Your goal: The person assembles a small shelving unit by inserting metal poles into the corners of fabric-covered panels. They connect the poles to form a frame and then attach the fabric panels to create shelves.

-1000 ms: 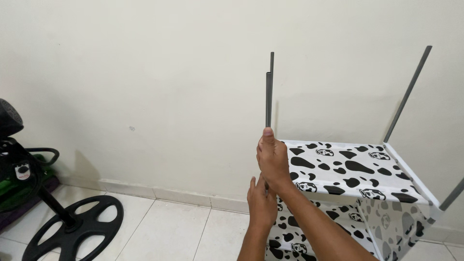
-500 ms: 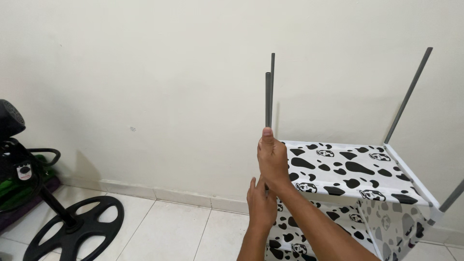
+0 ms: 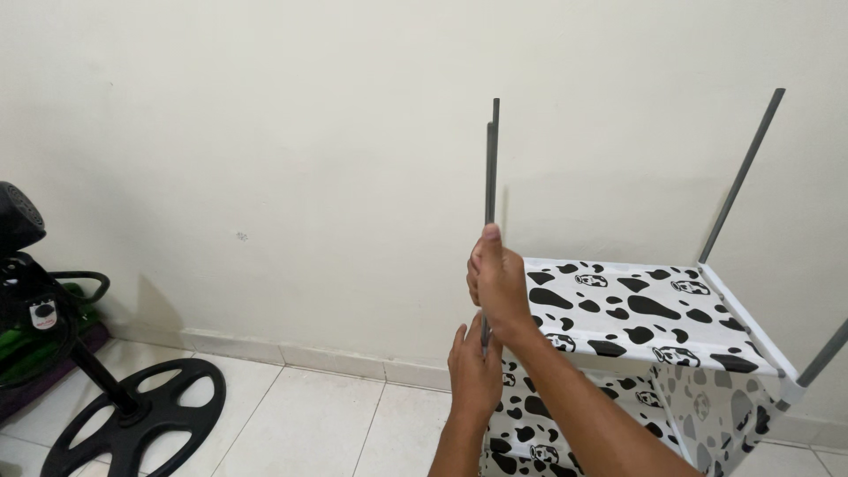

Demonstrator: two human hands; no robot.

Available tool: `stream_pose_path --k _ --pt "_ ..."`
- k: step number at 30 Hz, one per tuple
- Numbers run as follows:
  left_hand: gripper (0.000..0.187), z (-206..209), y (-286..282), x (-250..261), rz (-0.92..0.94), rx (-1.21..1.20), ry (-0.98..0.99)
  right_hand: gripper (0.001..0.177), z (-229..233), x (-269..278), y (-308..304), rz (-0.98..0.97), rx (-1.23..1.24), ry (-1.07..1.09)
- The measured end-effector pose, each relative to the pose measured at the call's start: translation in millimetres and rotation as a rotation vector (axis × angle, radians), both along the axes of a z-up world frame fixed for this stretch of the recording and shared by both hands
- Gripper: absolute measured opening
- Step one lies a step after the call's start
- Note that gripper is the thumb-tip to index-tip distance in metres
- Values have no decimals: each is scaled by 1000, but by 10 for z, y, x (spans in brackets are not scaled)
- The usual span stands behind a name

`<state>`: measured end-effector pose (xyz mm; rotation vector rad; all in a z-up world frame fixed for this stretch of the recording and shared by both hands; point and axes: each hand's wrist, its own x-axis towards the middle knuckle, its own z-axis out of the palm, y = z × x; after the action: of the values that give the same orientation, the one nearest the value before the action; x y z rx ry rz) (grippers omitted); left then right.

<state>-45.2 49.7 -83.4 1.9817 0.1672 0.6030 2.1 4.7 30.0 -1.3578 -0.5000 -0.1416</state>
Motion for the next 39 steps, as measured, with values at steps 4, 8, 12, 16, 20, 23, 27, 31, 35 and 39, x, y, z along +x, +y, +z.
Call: stream_pose_path --k 4,8,12,16,20,23,27,31,35,39 --pt "34 -53 -15 -1 -4 51 -103 59 287 68 -222 129 54 -36" --pt "35 -68 -4 7 17 37 -106 58 418 38 -405 86 -130 -108" --pt "36 -74 -1 -2 28 64 -98 50 336 28 -761 -89 -534 -160" --pt "38 -72 -17 12 33 90 -113 39 86 205 -1215 -210 -829 -278" --pt "40 -61 -26 21 26 72 -34 33 -305 434 -1645 -318 -1188 -282" --pt "41 -70 -38 -5 18 48 -27 35 -532 573 -1917 -412 -1357 -174" --pt "40 -56 -44 6 24 31 -33 35 -714 702 -2060 -419 -1360 -104" --pt "38 -30 -63 -11 17 8 -67 36 -790 783 -2064 -461 -1323 -174" --pt "37 17 -84 -48 -2 -36 -75 33 -810 806 -2050 -483 -1302 -197" --pt "37 35 -86 -46 -12 -53 -91 33 -816 794 -2059 -488 -1233 -236"
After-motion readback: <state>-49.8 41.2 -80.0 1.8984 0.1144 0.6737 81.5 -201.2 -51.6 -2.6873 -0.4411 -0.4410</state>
